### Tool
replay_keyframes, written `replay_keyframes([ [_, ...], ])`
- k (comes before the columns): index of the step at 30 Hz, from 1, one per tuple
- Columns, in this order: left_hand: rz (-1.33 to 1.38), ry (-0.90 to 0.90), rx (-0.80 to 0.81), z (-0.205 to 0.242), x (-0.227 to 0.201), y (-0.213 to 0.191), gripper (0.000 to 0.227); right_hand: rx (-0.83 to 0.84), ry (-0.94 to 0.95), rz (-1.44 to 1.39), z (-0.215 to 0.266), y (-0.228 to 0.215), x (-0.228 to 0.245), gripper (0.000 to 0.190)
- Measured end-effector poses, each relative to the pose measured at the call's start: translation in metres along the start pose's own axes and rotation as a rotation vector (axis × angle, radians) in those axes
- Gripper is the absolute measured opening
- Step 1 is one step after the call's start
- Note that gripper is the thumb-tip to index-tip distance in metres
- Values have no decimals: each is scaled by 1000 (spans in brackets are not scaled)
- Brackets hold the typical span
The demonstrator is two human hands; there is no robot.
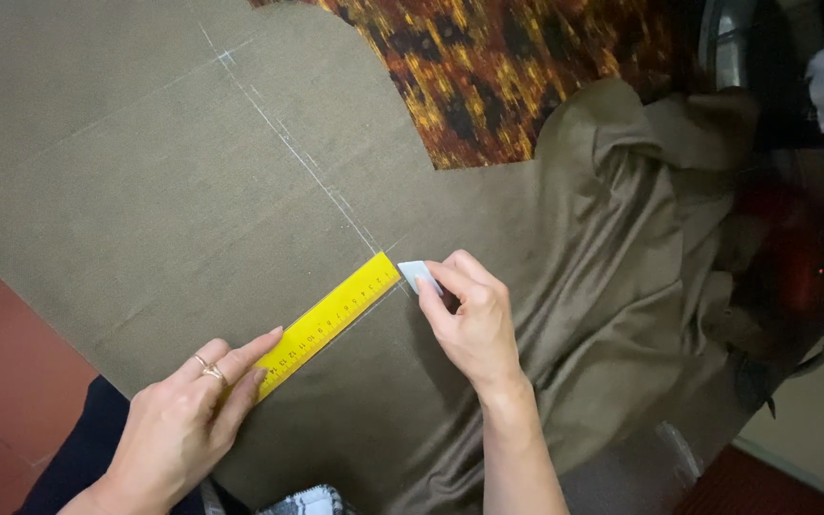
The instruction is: The person uses a yellow ruler and a white chalk marker to draw straight lines on a large piece of brown fabric laid out on a table. They repeatedly reposition the ruler and draw lines to create a pattern on the material.
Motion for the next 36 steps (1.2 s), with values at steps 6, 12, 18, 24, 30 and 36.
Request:
replay_keyframes([
  [6,26,3,27,-1,-3,-4,46,47,25,25,-1,1,0,16],
  [12,28,-18,21,-1,-3,-3,45,43,5,30,-4,2,3,13],
  [18,-33,-123,133,-5,-8,-5,46,62,-29,84,-2,0,5,13],
  [24,148,-64,8,-5,3,-20,42,191,159,158,44,-30,-4,17],
  [30,169,-155,-199,-10,38,-82,45,-50,299,-13,108,-31,-6,16],
  [36,154,-174,-239,-11,60,-118,41,-219,397,-589,119,31,20,8],
])
Point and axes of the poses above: each hand's wrist, its own z-axis away from the middle knuckle, its own y-axis out of the palm, x = y × z, the point moved 2 cm from there along -z, towards the middle knuckle, and after that the axes turned 1 degree about -y, right-handed, at the moved point
